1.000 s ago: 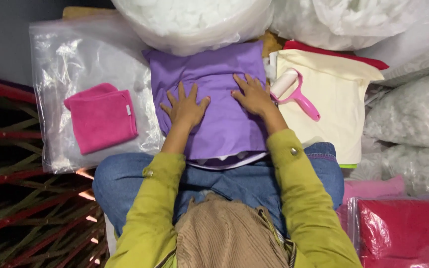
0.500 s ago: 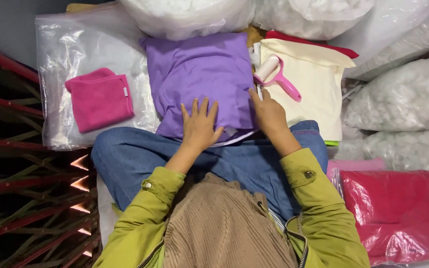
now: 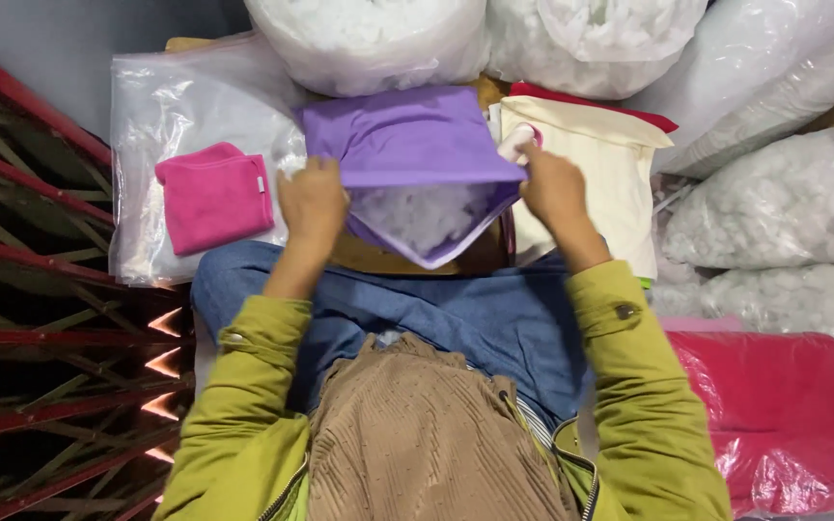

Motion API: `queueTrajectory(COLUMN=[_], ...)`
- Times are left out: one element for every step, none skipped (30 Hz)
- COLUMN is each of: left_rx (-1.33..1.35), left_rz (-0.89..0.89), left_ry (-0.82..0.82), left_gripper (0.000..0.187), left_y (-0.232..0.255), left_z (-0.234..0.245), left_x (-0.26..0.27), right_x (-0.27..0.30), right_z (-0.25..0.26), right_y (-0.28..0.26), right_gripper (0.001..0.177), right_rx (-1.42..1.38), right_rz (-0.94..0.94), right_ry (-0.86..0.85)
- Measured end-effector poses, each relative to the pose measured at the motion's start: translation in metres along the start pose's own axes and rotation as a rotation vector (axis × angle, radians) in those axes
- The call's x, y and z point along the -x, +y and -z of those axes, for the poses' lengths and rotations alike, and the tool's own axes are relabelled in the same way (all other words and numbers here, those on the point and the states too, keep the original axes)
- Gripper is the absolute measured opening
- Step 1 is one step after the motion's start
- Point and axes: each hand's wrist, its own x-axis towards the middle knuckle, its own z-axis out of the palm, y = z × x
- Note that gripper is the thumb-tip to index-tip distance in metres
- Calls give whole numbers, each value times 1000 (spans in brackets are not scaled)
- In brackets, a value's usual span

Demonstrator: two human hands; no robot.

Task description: Stuffing a pillowcase with fiberfill, zipping it closed, and cleaning the exterior with a lint roller.

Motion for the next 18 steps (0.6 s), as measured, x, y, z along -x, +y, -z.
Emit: queueTrajectory(left_rx=[1,19,35,35,42,49,47,355,666,669,836,1002,1002,925,844,844,974,1103], left_rz=[-3,39,81,78,51,23,24,-69,-169,-170,-208,-255,-252,-94,58,57,85,114], left_ry=[-3,-47,-93,-96,-49,-1,-4,95,190,184,-41,-269,-270,-307,-346,-349,-314,-277], left_gripper=[15,15,17,17,24,32,32,28,26,26,36,49,49,32,16,16,23,32], left_y=[-16,-31,-47,-54,-61,-69,-63,-58,-52,-52,-53,-53,-67,-81,-92,-89,-89,-89], left_z=[28,56,83,112,141,170,204,238,271,260,250,240,240,240,240,249,258,267], left_x=[-21,-42,-62,-74,-89,-104,-102,-99,-96,-104,-110,-116,-117,-118,-122,-119,-112,-106], right_x=[-1,-2,-3,4,7,11,25,39,55,49,43,36,36,36,35,42,47,52], right_z=[31,61,91,120,151,183,204,225,245,236,227,218,219,220,222,228,234,240], right_y=[4,7,11,7,2,-3,-15,-27,-39,-37,-35,-33,-25,-16,-5,1,4,7], right_gripper=[58,50,43,43,42,41,41,45,50,50,44,39,39,45,53,53,49,46], right_rx=[-1,-31,-61,-63,-113,-164,-166,-296,-425,-426,-388,-350,-351,-319,-285,-285,-435,-586], right_rz=[-3,95,193,190,238,287,287,370,446,440,456,472,472,375,280,277,352,425], right_ry=[-2,146,293,290,328,367,365,441,516,513,542,570,567,373,178,176,260,345])
